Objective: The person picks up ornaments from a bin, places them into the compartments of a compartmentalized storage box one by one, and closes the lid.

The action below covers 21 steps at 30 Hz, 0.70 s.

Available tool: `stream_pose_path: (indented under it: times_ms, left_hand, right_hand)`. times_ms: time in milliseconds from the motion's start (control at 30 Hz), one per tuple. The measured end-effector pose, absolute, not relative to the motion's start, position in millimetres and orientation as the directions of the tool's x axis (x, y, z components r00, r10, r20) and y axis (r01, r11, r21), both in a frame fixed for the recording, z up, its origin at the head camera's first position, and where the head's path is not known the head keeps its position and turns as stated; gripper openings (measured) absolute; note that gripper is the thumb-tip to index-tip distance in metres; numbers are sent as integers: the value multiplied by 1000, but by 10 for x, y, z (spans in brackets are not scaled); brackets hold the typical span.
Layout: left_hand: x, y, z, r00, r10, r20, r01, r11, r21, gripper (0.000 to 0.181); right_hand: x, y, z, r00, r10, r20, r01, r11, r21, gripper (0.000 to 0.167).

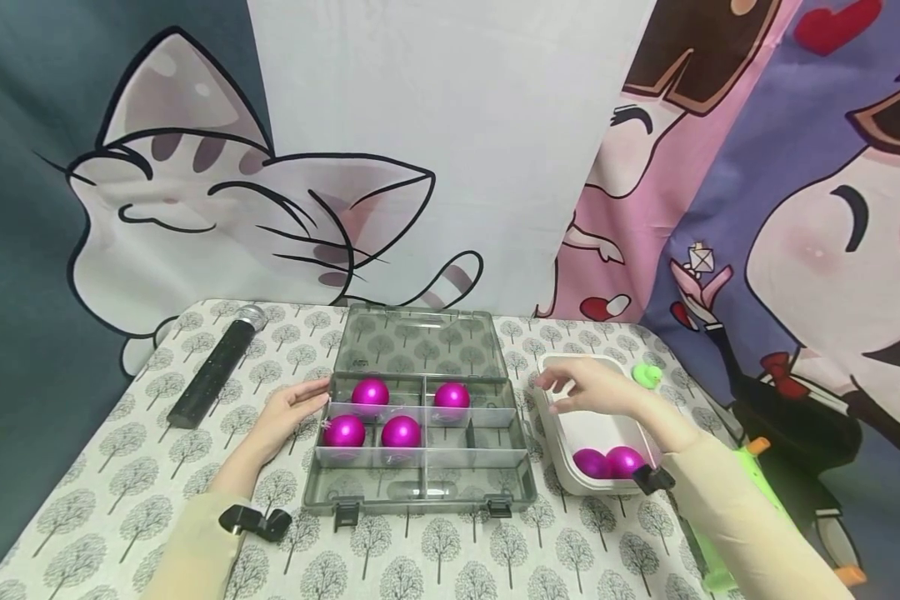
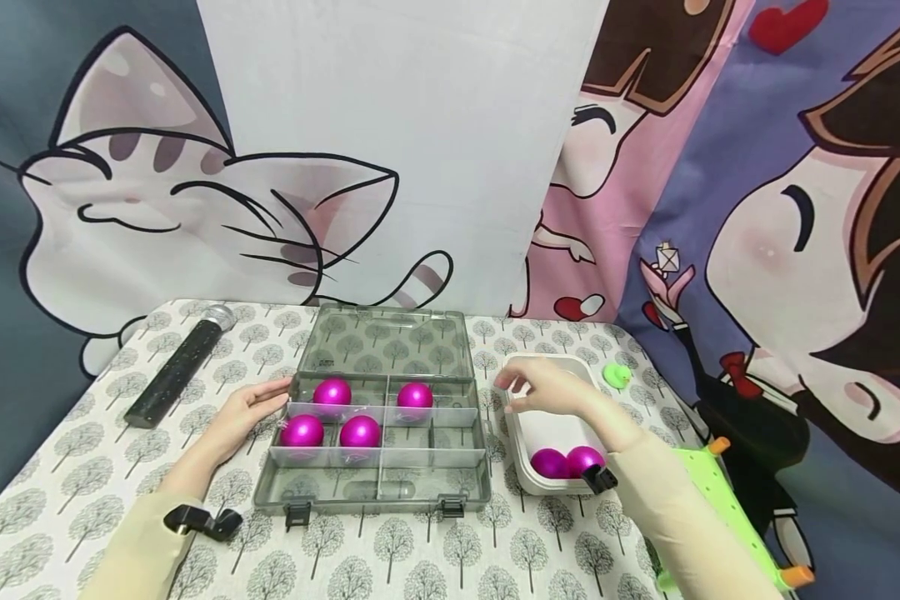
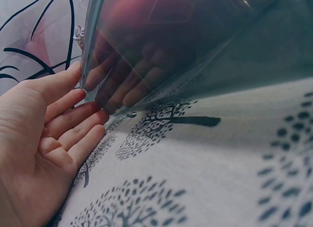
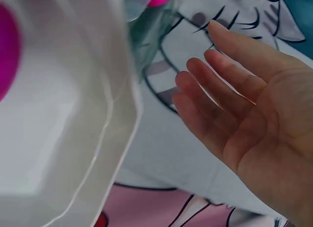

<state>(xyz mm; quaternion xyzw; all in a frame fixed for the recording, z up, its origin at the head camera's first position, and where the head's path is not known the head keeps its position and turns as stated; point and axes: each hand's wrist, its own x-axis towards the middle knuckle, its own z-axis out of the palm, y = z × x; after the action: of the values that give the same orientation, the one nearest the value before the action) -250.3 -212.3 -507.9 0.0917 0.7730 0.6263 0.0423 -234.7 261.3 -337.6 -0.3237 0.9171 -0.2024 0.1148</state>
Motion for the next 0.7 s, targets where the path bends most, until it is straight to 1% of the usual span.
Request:
stream_pose_path:
  times_ms: [133,433,600,700]
  left_hand:
    - [-2506,-2131,-5081,-978,202,48,89,197,976,54]
    - [-2505,-2131,-5085,-978,202,47,86,191,978,54]
    - [-2507,-2125,-5092,-979,199,46,84,187,979,54]
    - [-2507,-2125,-5093,-979,199,46,84,188,979,54]
  right_hand:
    - [-2329,2770,-3454,-760,-639,-118,-537,720,-440,33]
    - [-2266,2936,-3568,-721,-660,-210,-500,706,-502,42]
    - [-2235,2968,-3595,-729,-642,-237,-484,728,-486,32]
    - [-2217,2975,-3624,-737,-621,-267,-457,749,-479,31]
